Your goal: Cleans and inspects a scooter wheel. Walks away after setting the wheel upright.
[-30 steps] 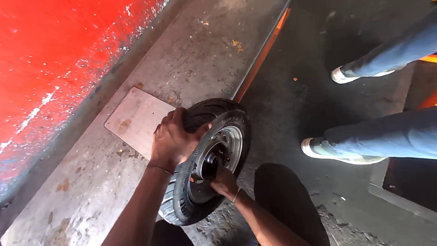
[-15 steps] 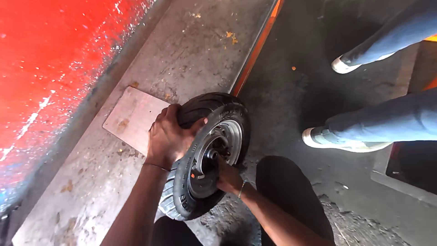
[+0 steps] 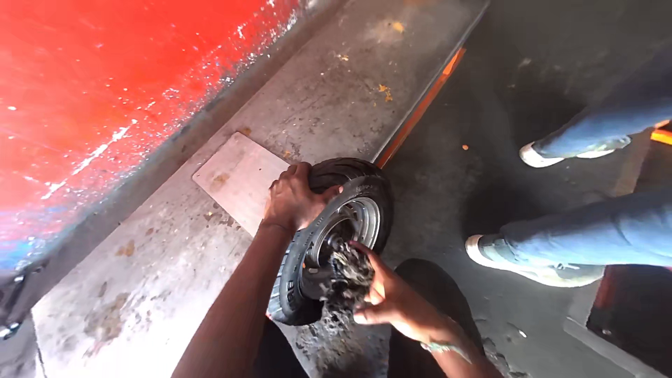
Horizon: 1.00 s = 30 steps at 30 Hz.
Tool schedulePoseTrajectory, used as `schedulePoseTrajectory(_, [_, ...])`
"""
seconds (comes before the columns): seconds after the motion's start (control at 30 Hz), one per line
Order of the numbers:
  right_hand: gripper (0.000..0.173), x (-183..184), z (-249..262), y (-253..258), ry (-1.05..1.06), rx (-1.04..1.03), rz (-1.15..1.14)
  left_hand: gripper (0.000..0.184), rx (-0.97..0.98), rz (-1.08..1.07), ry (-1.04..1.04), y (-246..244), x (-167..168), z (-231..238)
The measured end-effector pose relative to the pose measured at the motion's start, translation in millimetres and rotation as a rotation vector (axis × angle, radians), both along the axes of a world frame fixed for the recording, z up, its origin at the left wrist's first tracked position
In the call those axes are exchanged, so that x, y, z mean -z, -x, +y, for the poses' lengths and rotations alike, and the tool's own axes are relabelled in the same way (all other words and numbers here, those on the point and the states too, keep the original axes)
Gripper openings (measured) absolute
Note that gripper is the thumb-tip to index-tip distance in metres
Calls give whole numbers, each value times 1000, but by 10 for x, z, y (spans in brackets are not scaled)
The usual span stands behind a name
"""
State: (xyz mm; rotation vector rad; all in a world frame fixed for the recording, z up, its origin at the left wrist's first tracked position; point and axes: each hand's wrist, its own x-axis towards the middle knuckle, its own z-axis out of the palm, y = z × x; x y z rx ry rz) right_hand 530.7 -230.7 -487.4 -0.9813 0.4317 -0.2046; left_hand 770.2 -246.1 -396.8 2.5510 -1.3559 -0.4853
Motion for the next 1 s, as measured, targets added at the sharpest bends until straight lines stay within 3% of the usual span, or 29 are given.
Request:
schedulePoseTrajectory(0.03, [107, -109, -4, 94, 288, -103, 89, 77, 2, -1, -6, 2, -2, 2])
schedulePoseTrajectory(0.1, [74, -180, 74, 211, 867, -136, 201, 77, 13, -13, -6, 4, -2, 9])
schedulePoseTrajectory(0.17, [45, -119, 52, 313, 1212, -65, 136, 77, 16, -22, -12, 26, -10, 7])
schedulePoseTrajectory(0.23, [28, -83, -102, 455, 1377, 0, 49, 78, 13, -35, -14, 38, -14, 3])
schedulePoseTrajectory(0.3, [19, -136, -261, 697, 1362, -27, 70, 78, 14, -32, -19, 47, -25, 9])
schedulePoseTrajectory(0.4, [23, -245, -341, 1121, 1198, -171, 287, 77, 20, -20, -36, 50, -45, 0])
schedulePoseTrajectory(0.47, [36, -157, -270, 1306, 1096, -355, 501, 76, 21, -19, -22, 22, -23, 10])
schedulePoseTrajectory(0.53, [61, 25, -113, 1384, 1097, -469, 682, 75, 32, -31, -19, 8, 5, 6])
schedulePoseTrajectory(0.6, [63, 226, 32, 1456, 1221, -324, 731, 75, 34, -46, -2, 2, 41, 10])
schedulePoseTrajectory(0.67, [50, 536, 128, 1533, 1393, 30, 704, 72, 30, -46, 26, 7, 58, 28])
schedulePoseTrajectory(0.73, [43, 747, 105, 1549, 1407, 264, 702, 68, 20, -34, 64, 29, 72, 50])
schedulePoseTrajectory(0.8, [37, 695, -16, 1374, 1331, 380, 678, 69, 8, -44, 67, 30, 54, 41])
schedulePoseTrajectory(0.93, [33, 293, -97, 511, 1104, 582, 603, 70, 10, -50, 55, 28, 52, 51])
schedulePoseTrajectory(1.0, [34, 367, -64, -5, 935, 604, 539, 70, 8, -53, 54, 7, 56, 48])
